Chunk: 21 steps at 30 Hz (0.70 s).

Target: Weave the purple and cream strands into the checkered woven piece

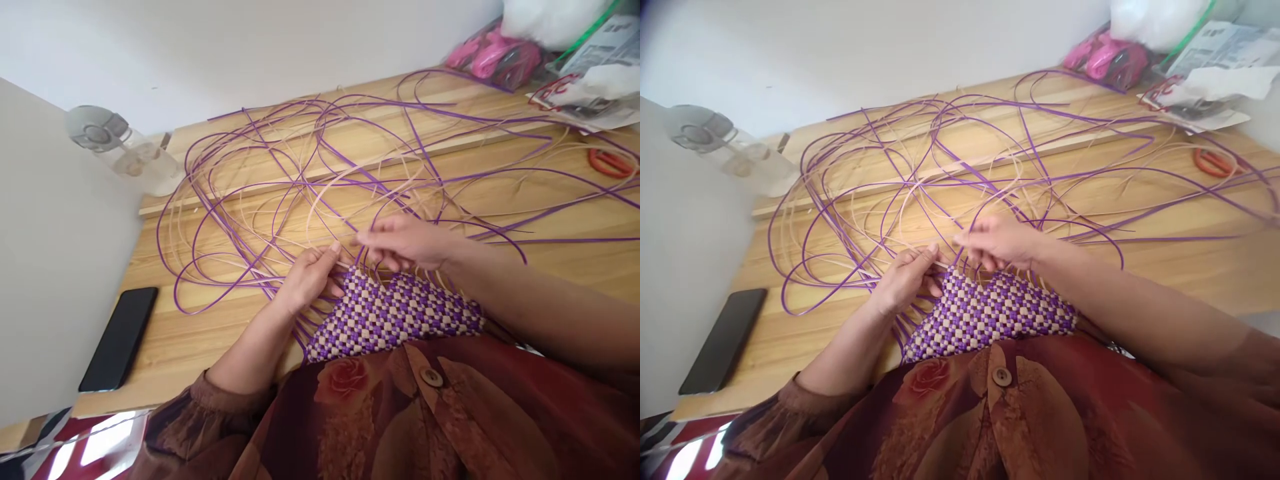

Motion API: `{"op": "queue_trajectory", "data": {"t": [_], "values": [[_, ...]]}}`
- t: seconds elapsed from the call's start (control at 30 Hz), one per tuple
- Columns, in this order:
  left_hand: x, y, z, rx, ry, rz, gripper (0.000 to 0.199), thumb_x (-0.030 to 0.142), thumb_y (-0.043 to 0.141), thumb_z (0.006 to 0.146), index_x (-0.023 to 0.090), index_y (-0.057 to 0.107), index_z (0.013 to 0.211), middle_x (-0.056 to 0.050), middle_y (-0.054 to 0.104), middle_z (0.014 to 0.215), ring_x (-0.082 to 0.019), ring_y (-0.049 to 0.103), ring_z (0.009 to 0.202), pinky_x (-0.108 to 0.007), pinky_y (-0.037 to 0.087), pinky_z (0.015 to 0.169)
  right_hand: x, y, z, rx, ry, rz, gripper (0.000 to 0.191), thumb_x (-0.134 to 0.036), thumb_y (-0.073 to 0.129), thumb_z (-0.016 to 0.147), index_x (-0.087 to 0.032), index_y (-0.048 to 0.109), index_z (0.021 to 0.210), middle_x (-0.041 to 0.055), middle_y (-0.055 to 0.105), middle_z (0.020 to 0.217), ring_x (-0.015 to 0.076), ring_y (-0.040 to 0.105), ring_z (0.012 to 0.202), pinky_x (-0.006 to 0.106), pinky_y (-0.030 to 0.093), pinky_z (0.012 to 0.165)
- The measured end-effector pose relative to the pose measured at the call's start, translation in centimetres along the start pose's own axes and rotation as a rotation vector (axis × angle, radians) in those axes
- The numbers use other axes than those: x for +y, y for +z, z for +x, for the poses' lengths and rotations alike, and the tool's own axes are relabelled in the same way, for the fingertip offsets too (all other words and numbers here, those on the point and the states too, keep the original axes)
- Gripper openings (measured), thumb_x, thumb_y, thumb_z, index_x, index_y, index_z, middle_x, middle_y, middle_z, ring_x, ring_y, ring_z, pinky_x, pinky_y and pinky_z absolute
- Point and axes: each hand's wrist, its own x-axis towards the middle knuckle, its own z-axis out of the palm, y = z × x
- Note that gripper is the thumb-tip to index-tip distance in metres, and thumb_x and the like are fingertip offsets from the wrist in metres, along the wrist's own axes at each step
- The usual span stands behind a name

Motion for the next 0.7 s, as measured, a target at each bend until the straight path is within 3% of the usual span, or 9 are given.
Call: {"op": "queue_trajectory", "data": {"t": [0.1,0.17,0.23,0.33,0.43,0.53,0.6,0.7], "values": [[0.6,-0.9,-0.1,0.058,0.100,0.258,0.054,0.059,0.041,0.087,0.014,0.062,0.067,-0.003,0.064,0.062,-0.010,0.055,0.047,-0.020,0.041,0.044,0.8,1.6,-0.1,-0.132,0.041,-0.066,0.032,-0.043,0.066,0.082,-0.015,0.052,0.072,-0.0059,0.050,0.047,0.0026,0.037,0.030,0.015,0.023,0.029],[0.7,-1.4,0.0,0.082,0.157,0.305,0.055,0.057,0.043,0.088,0.014,0.058,0.057,-0.004,0.062,0.060,-0.010,0.055,0.051,-0.019,0.041,0.047,1.1,2.1,0.0,-0.169,0.044,-0.080,0.034,-0.045,0.065,0.083,-0.015,0.053,0.071,-0.0068,0.047,0.043,0.0025,0.034,0.029,0.015,0.021,0.030],[0.8,-1.7,0.2,0.078,0.166,0.158,0.054,0.056,0.047,0.087,0.014,0.051,0.052,-0.004,0.062,0.062,-0.009,0.053,0.052,-0.019,0.040,0.047,1.0,2.4,0.0,-0.174,0.051,-0.111,0.033,-0.044,0.066,0.082,-0.015,0.054,0.072,-0.0072,0.045,0.041,0.0025,0.032,0.028,0.015,0.019,0.029],[0.8,-1.5,0.3,0.049,0.138,-0.283,0.053,0.057,0.050,0.085,0.016,0.041,0.053,-0.004,0.061,0.071,-0.008,0.054,0.057,-0.017,0.040,0.046,0.9,2.8,0.1,-0.156,0.048,-0.106,0.032,-0.040,0.069,0.079,-0.015,0.052,0.070,-0.0073,0.044,0.040,0.0031,0.033,0.029,0.015,0.021,0.029],[1.0,-0.9,0.3,0.011,0.079,-0.600,0.052,0.058,0.053,0.083,0.018,0.034,0.057,0.002,0.045,0.059,-0.008,0.053,0.056,-0.015,0.039,0.045,1.2,3.1,0.1,-0.144,0.027,-0.049,0.028,-0.035,0.072,0.076,-0.015,0.051,0.071,-0.0074,0.047,0.040,0.0035,0.035,0.029,0.014,0.023,0.029],[0.9,-0.5,0.2,0.014,0.018,-0.723,0.051,0.053,0.058,0.083,0.019,0.029,0.057,0.007,0.027,0.052,-0.005,0.041,0.044,-0.013,0.027,0.036,1.7,3.4,-0.1,-0.092,0.001,-0.014,0.020,-0.026,0.070,0.076,-0.015,0.053,0.074,-0.0083,0.047,0.040,0.0033,0.035,0.029,0.013,0.024,0.029],[0.8,-0.6,0.3,0.024,0.003,-0.751,0.050,0.049,0.058,0.084,0.018,0.029,0.058,0.007,0.026,0.052,-0.004,0.038,0.042,-0.012,0.022,0.034,1.9,3.5,-0.3,-0.063,-0.020,-0.017,0.017,-0.023,0.067,0.077,-0.015,0.052,0.073,-0.0082,0.046,0.039,0.0033,0.036,0.028,0.013,0.023,0.030],[0.5,-1.3,0.9,0.049,0.001,-0.746,0.048,0.047,0.056,0.086,0.018,0.030,0.056,0.007,0.028,0.051,-0.005,0.040,0.042,-0.012,0.025,0.033,2.1,3.4,-0.5,-0.046,-0.030,-0.014,0.016,-0.023,0.065,0.078,-0.015,0.052,0.073,-0.0082,0.046,0.040,0.0033,0.037,0.029,0.013,0.025,0.031]]}}
